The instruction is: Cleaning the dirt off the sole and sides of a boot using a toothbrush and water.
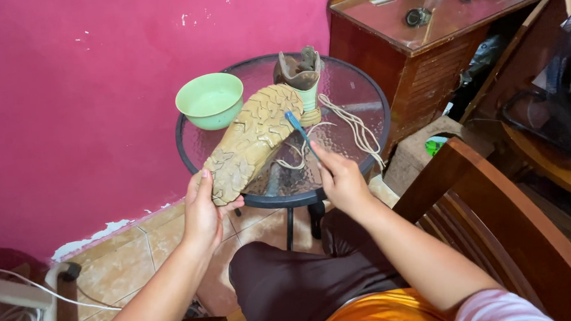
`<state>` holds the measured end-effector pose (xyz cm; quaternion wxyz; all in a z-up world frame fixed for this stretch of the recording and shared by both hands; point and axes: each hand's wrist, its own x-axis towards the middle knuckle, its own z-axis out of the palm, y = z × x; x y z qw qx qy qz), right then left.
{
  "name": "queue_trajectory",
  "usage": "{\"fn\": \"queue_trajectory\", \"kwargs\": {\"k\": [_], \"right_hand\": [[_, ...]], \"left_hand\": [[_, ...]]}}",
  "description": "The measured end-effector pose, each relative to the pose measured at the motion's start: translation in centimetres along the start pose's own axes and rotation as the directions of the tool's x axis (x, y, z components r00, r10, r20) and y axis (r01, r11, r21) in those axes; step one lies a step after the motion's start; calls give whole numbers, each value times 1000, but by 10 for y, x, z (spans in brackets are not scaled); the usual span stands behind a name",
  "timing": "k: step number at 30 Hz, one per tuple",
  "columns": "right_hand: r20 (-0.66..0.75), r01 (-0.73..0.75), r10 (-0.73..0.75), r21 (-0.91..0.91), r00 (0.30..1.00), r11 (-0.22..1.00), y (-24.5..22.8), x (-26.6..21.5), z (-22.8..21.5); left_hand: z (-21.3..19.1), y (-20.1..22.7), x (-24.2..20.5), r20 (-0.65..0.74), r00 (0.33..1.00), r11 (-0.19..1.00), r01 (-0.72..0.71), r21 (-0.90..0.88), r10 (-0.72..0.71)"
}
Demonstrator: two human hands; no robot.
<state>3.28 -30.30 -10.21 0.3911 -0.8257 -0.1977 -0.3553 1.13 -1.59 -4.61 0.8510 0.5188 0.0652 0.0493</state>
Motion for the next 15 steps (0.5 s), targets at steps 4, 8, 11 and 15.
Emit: {"fn": "queue_trajectory", "kwargs": {"k": [4, 8, 11, 15], "right_hand": [[19, 9, -10, 34, 1000, 999, -35, 5, -15], [26, 4, -4, -22, 1000, 1000, -24, 9, -9], [30, 32, -29, -75, 999, 997, -19, 2, -1], [-66, 10, -9, 14, 998, 1000, -45, 20, -15]], "left_hand": [[-1, -6, 0, 2, 1000, 1000, 0, 19, 0], [2, -4, -1, 13, 1000, 1000, -4, 25, 4], [-1, -2, 2, 10, 1000, 1000, -3, 28, 3], [0, 1, 0, -1, 1000, 1000, 12, 24, -12]]}}
